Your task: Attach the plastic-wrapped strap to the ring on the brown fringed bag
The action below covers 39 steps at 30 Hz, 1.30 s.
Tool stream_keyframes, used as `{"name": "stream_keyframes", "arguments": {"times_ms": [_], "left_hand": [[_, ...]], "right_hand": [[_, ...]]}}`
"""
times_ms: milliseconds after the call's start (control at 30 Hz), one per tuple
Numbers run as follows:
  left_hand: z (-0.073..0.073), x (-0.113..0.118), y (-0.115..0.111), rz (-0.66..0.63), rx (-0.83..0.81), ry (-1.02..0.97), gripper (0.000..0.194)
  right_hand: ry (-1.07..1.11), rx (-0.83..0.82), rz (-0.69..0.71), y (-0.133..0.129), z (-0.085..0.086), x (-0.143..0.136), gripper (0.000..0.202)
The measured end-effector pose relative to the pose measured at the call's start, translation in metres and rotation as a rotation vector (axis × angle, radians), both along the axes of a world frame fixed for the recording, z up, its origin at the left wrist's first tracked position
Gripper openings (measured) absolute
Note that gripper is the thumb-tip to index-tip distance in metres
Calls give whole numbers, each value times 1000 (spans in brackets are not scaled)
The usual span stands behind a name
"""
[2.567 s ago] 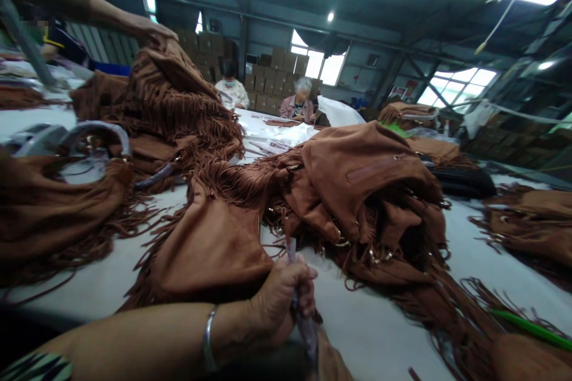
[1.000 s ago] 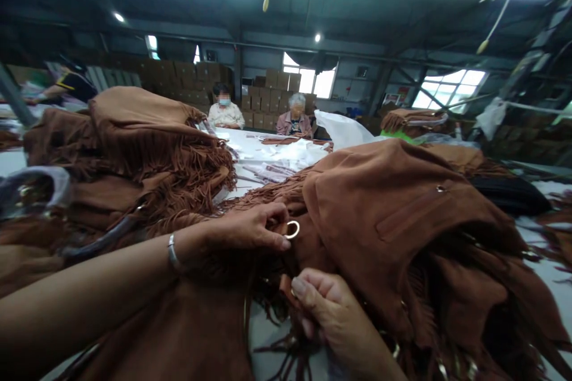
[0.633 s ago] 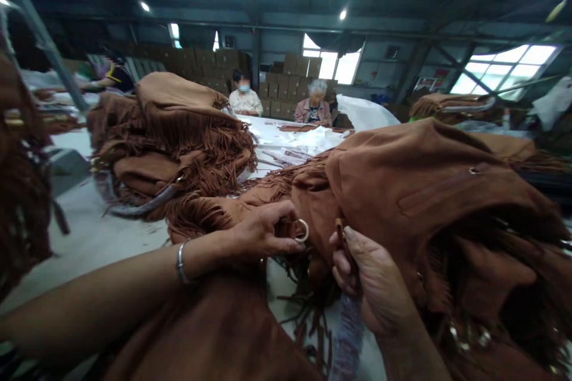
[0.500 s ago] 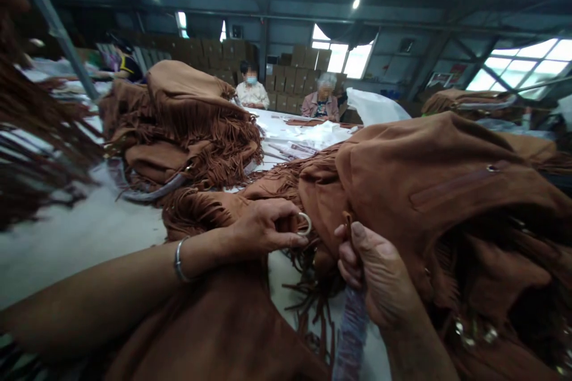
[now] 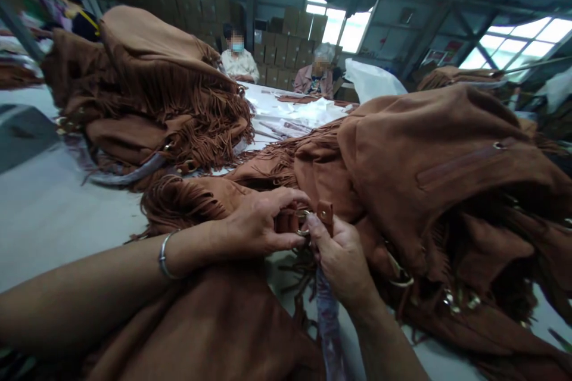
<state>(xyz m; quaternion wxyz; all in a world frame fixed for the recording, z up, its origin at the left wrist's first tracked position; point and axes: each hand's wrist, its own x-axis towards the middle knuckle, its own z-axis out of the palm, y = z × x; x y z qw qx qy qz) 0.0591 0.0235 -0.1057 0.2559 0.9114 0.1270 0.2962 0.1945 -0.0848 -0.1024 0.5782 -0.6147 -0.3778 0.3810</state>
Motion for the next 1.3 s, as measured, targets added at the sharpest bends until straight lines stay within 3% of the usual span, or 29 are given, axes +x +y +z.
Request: {"name": "stream_keyframes", "arguments": {"times_ms": [200,367,567,767,1067,1300], "left_hand": [[7,-7,3,-251,80,26,29],[5,-7,6,-168,-84,-35,17],[2,-4,5,-106,-119,-3,16],[2,-2,6,-133,-108,17,18],[3,-1,8,-107,-238,47,21],[6,-1,8,-111,-201,145,23]], "right_hand": [[-104,-114,284,-5,24,9,30],[146,-104,160,-5,18,11,34],[180,-38,39,-8,7,10,35],[172,-112,55,-5,6,7,35],[345,-67,72,-3,3,4,27],[304,-82,49,-2,1,3,30]]}}
